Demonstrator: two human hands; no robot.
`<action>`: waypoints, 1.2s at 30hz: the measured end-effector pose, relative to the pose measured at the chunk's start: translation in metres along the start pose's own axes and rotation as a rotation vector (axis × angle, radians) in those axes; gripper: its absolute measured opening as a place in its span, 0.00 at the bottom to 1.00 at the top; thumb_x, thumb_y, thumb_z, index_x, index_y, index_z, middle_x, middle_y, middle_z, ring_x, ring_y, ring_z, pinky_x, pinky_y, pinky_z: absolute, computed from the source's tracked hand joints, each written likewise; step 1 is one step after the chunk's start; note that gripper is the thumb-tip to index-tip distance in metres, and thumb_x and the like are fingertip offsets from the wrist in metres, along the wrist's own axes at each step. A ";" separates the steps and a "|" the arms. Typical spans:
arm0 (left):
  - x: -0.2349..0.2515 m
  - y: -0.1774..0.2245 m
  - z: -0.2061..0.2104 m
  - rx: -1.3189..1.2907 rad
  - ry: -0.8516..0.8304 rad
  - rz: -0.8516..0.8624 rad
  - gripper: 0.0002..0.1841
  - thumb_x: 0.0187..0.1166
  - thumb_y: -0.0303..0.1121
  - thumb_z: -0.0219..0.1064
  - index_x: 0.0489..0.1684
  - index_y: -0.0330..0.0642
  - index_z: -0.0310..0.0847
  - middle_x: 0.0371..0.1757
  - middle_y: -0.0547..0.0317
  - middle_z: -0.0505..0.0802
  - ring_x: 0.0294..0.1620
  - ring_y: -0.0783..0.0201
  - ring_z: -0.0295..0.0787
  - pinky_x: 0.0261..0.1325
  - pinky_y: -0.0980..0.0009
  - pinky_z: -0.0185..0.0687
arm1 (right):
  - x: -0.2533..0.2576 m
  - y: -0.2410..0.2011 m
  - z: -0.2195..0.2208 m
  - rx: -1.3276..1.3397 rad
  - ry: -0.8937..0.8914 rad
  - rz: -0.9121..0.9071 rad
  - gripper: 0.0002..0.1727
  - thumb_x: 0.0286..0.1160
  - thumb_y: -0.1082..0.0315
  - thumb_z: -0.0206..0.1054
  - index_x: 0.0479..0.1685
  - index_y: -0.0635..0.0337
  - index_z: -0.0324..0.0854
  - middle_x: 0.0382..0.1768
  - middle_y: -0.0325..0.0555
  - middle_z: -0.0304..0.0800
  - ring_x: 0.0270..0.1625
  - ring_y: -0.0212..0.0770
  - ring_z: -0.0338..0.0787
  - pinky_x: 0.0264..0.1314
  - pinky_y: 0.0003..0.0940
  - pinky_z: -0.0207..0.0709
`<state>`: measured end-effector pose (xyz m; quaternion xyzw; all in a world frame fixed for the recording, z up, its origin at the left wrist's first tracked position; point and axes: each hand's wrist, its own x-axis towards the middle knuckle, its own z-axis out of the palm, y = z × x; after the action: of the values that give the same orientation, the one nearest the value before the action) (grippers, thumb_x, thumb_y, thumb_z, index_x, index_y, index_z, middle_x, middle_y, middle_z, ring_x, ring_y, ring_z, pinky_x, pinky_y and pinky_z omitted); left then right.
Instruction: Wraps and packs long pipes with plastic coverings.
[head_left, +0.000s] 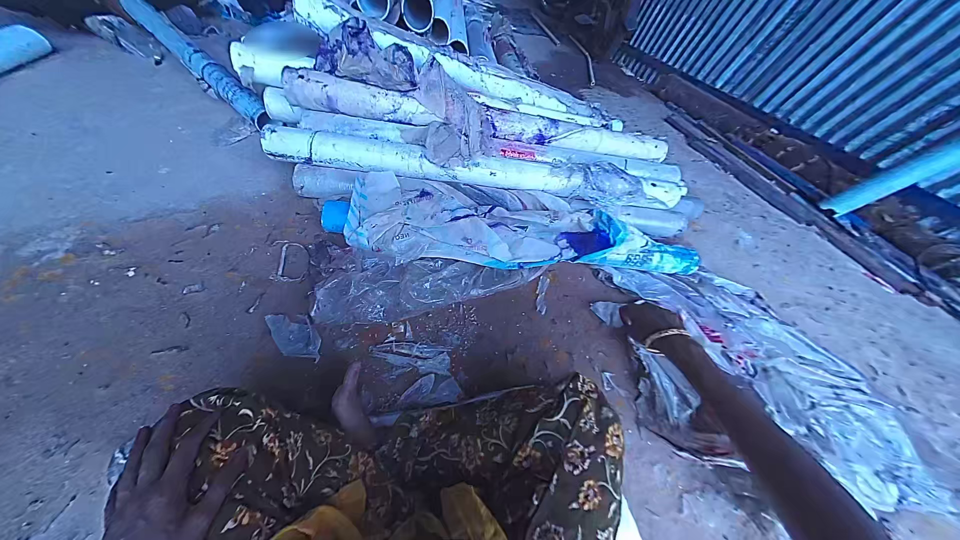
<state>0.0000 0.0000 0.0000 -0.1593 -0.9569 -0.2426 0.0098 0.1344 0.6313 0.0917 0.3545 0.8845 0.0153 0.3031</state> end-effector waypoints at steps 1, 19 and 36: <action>-0.001 0.001 0.003 0.009 0.032 -0.010 0.40 0.72 0.58 0.60 0.77 0.35 0.76 0.89 0.24 0.60 0.89 0.17 0.45 0.85 0.26 0.41 | 0.016 -0.036 -0.012 0.043 0.064 -0.105 0.21 0.83 0.66 0.65 0.68 0.71 0.78 0.67 0.75 0.82 0.72 0.75 0.80 0.71 0.73 0.69; 0.007 0.005 0.000 -0.034 0.032 -0.077 0.29 0.78 0.50 0.62 0.69 0.36 0.85 0.84 0.29 0.72 0.86 0.21 0.58 0.82 0.27 0.51 | 0.128 -0.286 -0.032 0.071 0.241 -0.245 0.20 0.86 0.74 0.56 0.73 0.65 0.78 0.69 0.68 0.84 0.75 0.69 0.80 0.77 0.68 0.66; -0.002 0.017 -0.006 -0.050 0.000 -0.154 0.29 0.82 0.46 0.62 0.76 0.38 0.79 0.90 0.34 0.64 0.92 0.27 0.48 0.88 0.31 0.42 | -0.019 -0.200 0.040 -0.075 0.188 -0.413 0.21 0.88 0.75 0.50 0.75 0.66 0.77 0.66 0.72 0.85 0.72 0.69 0.83 0.74 0.61 0.72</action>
<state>0.0065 0.0105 0.0125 -0.0854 -0.9600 -0.2664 -0.0128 0.0436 0.4625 0.0207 0.1516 0.9613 0.0186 0.2292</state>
